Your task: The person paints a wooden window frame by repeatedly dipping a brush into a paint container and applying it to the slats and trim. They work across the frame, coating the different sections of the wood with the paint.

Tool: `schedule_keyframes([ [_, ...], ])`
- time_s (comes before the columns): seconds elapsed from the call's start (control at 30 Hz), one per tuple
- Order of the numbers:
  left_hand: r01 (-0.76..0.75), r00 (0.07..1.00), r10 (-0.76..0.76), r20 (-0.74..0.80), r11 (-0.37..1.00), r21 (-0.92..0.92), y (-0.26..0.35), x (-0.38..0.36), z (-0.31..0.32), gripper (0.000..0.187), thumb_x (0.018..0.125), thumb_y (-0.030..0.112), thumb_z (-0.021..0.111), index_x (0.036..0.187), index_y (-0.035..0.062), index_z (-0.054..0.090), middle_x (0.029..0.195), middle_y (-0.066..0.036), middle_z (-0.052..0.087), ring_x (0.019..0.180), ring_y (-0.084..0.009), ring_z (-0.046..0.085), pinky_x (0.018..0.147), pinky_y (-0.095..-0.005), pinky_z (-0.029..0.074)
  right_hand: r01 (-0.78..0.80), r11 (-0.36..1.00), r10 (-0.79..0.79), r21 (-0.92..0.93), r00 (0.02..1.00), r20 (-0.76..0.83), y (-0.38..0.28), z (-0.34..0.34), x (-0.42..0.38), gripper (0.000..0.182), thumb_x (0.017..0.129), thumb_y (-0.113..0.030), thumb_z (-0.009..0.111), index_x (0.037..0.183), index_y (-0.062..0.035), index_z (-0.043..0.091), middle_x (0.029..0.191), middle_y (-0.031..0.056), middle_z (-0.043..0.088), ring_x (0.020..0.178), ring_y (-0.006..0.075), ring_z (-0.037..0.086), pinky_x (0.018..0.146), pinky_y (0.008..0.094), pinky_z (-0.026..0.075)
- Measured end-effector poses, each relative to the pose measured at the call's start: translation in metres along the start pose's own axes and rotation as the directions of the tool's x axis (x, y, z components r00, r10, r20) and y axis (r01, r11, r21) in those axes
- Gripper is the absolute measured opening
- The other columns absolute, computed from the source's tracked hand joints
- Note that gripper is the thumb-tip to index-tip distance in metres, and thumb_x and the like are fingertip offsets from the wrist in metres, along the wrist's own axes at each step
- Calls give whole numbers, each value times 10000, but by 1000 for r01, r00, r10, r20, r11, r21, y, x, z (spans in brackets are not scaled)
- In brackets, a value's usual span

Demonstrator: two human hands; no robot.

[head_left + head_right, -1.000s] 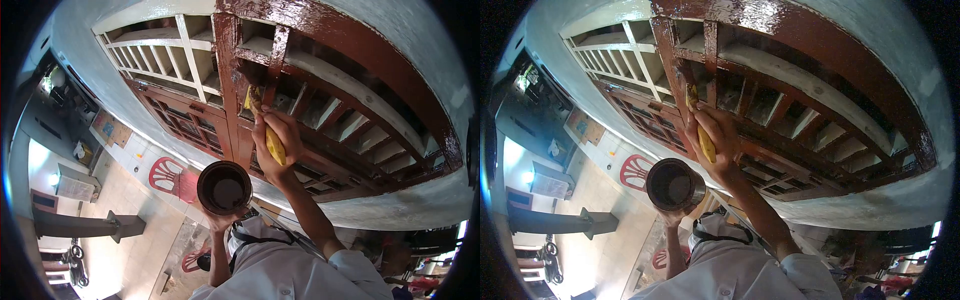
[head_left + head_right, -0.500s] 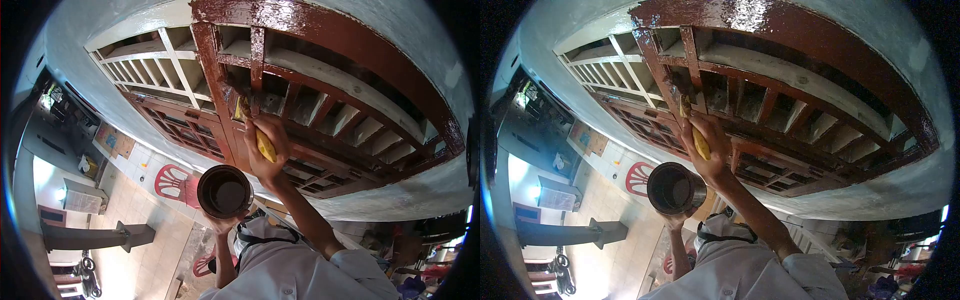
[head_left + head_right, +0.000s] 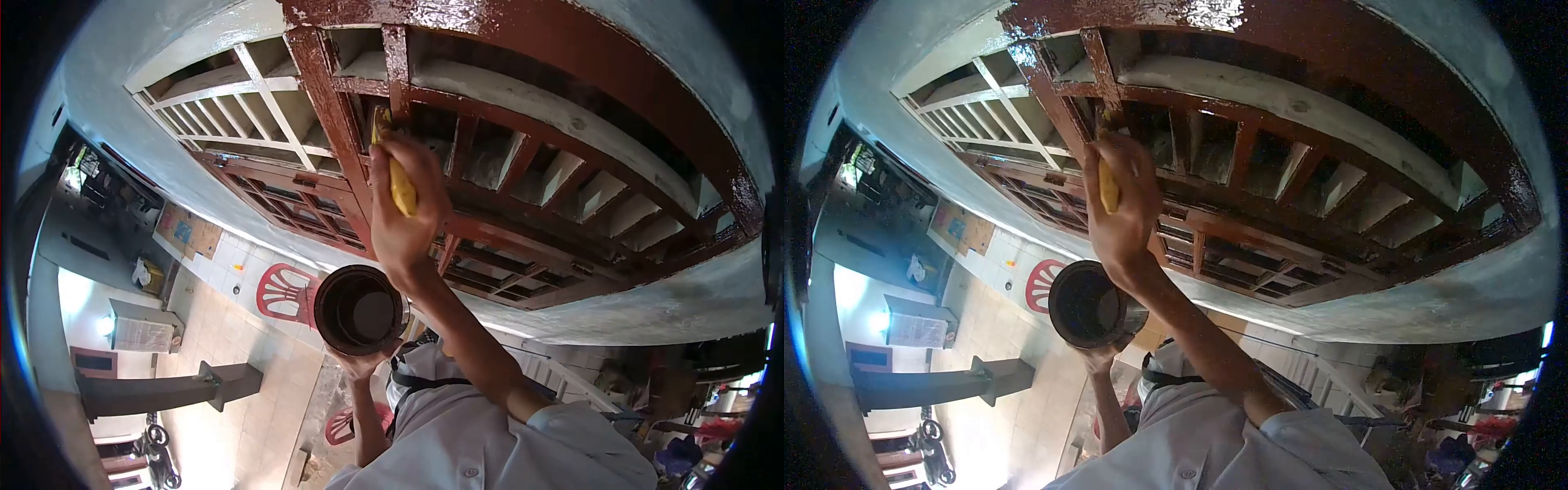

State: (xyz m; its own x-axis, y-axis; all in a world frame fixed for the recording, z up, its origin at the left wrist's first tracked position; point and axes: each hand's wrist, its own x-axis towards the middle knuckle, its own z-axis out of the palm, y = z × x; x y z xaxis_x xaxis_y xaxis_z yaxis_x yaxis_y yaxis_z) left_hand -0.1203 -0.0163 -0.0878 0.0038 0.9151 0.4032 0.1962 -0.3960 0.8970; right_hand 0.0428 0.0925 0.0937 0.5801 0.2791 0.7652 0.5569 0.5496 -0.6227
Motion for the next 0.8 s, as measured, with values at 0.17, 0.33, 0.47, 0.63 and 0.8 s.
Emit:
schedule_keyframes([
  [0.17,-8,1000,9,-22,1000,23,-3,0,-3,1034,426,293,950,1285,10,448,1192,-122,587,1069,-256,588,940,-401,481,101,993,-110,63,982,156,12,-31,-2,204,835,-14,690,1031,-43,645,1020,119,631,927,211,656,751,324,563],
  [0.33,-22,999,23,-32,999,49,-4,-1,-6,1032,427,296,949,1283,8,450,1189,-121,588,1064,-256,589,936,-400,483,119,986,-142,114,966,216,7,-44,-6,240,821,-1,700,1053,-49,657,1056,128,623,955,222,652,772,307,560],
  [0.47,-22,999,25,-38,998,64,-4,-3,-7,1030,428,299,949,1281,7,451,1187,-121,589,1061,-255,591,932,-399,485,96,993,-102,72,990,93,-11,-31,-4,192,825,26,689,1010,-19,663,1036,155,632,911,228,653,754,323,533],
  [0.63,-27,999,30,-40,996,81,-5,-4,-7,1028,429,302,948,1279,6,452,1184,-121,591,1057,-254,593,928,-398,487,26,1000,-26,-10,999,21,-3,2,6,153,842,-18,686,992,-17,657,1020,133,636,869,206,655,702,307,522],
  [0.8,-31,998,36,-46,995,98,-5,-4,-7,1025,431,305,948,1277,4,454,1181,-120,592,1052,-253,595,924,-397,489,0,988,-20,157,992,128,9,-16,4,153,836,-34,694,987,-29,668,1062,146,649,880,208,664,702,312,545],
])
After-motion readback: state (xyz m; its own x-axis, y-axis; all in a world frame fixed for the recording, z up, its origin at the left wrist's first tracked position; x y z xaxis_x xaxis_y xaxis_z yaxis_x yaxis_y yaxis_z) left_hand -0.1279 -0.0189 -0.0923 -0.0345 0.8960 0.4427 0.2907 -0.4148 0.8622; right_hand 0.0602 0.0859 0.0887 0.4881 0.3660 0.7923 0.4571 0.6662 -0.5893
